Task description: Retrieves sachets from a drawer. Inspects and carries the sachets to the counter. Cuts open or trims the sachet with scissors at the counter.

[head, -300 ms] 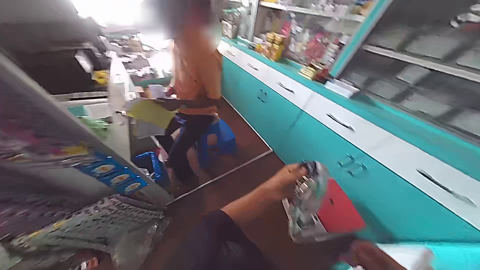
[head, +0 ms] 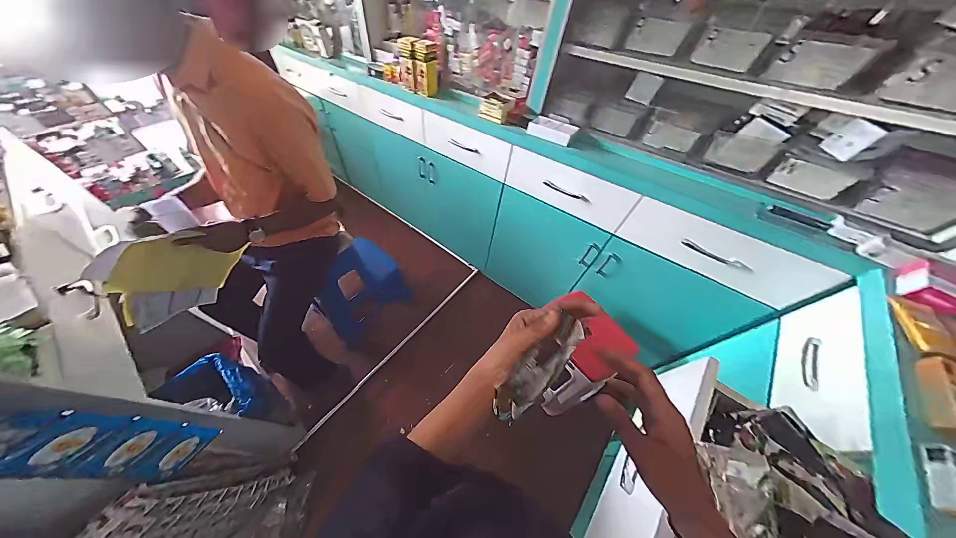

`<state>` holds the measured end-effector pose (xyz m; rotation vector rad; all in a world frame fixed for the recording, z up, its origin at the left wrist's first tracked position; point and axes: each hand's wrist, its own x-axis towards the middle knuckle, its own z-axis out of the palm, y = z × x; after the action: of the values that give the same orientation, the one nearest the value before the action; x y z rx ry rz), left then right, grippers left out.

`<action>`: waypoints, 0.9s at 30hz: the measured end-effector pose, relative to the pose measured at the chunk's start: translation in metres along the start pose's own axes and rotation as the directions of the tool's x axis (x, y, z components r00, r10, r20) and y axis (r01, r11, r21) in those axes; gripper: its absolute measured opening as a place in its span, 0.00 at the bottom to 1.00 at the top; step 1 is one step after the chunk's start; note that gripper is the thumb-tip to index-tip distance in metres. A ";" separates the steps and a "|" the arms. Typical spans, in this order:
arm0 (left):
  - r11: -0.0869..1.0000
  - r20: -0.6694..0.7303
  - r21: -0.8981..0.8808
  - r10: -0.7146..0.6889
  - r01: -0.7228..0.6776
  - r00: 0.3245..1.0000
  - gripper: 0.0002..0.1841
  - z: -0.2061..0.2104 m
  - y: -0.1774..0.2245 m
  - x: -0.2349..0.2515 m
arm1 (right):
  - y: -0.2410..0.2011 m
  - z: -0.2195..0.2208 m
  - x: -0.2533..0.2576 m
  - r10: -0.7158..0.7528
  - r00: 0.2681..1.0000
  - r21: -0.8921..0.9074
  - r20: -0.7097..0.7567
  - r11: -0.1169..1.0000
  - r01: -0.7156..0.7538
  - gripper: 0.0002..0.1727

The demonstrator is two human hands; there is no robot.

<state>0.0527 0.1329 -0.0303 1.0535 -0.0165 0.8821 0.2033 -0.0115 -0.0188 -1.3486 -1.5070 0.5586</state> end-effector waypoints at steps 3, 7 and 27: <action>0.968 0.037 0.198 -0.165 0.155 0.986 0.17 0.025 0.014 0.005 | -0.002 0.002 -0.005 0.068 0.997 0.083 -0.019 0.994 -0.067 0.35; 0.892 0.021 0.370 -0.287 0.260 0.958 0.12 0.027 0.017 0.015 | 0.006 -0.022 -0.019 0.174 0.985 0.141 -0.002 0.975 -0.172 0.11; 0.910 0.313 0.392 -0.270 0.135 0.911 0.26 0.016 -0.052 0.030 | -0.007 -0.039 -0.067 0.115 0.811 0.003 -0.574 0.990 -0.138 0.11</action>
<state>0.1116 0.1289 -0.0483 1.5285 -0.0506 0.4946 0.2265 -0.0855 -0.0219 -1.4866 -0.9369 0.1674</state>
